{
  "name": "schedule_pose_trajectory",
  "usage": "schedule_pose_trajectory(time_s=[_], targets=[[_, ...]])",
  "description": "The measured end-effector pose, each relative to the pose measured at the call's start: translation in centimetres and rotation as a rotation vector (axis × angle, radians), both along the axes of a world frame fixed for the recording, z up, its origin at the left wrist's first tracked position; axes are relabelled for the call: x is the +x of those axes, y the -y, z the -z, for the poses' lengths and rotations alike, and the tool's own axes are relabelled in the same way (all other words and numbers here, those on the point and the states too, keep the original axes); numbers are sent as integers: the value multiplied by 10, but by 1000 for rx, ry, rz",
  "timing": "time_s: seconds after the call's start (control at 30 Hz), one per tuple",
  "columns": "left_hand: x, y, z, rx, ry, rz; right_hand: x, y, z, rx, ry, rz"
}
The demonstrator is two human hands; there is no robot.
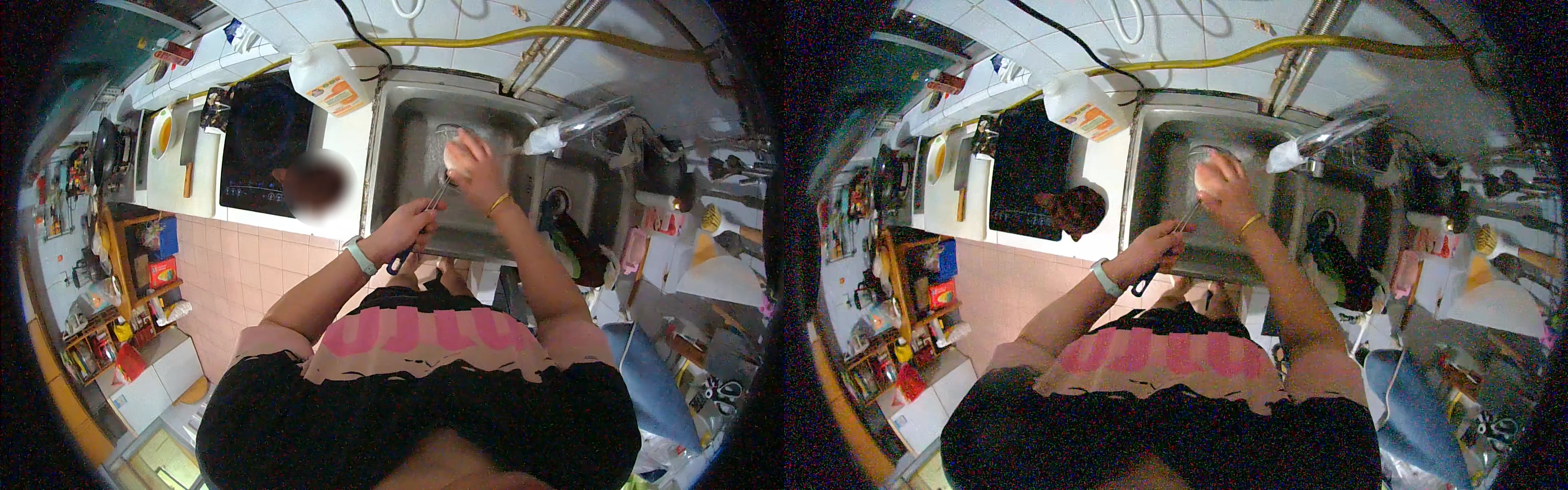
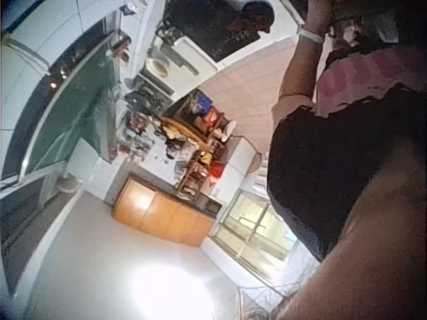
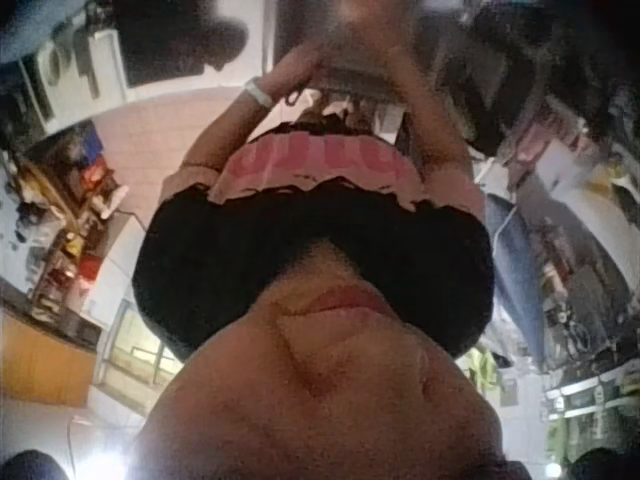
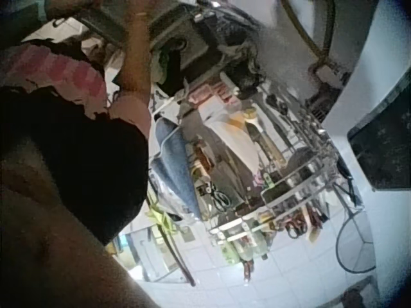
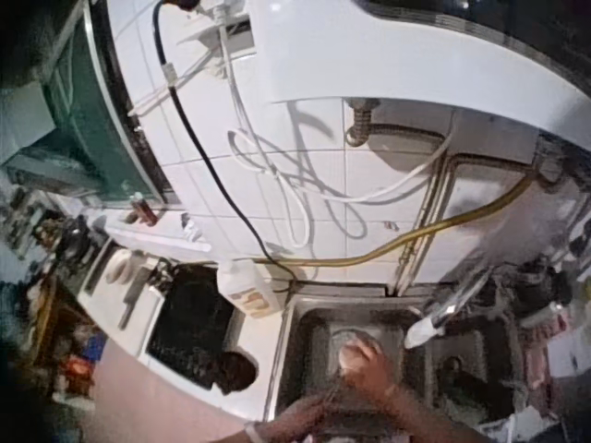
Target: The person washes a metal strainer with a sponge and water at a kitchen sink, and then rinses a dark brown cloth under the tap.
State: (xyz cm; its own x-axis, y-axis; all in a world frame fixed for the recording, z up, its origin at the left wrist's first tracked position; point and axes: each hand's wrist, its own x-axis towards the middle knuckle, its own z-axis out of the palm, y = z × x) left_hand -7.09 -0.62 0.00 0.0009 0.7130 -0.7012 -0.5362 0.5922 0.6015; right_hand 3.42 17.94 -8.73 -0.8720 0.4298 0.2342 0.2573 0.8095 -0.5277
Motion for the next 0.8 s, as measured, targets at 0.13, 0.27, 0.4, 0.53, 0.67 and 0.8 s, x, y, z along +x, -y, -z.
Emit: schedule_pose_trajectory(time_s=[0.13,0.27,0.4,0.53,0.67,0.8], targets=[[6,15,-4,25,-40,117,-8,-39,34,-347,-55,282],[3,23,-8,47,-77,121,-5,-21,23,-303,-95,360],[-3,23,4,113,-308,212,-6,32,-17,120,-117,174],[-2,25,-10,130,-549,296,-25,-3,-13,-67,-130,177],[3,28,-11,148,-557,268,-31,-43,20,-513,0,438],[7,41,10,189,-735,279,-6,29,-1,36,-96,282]])
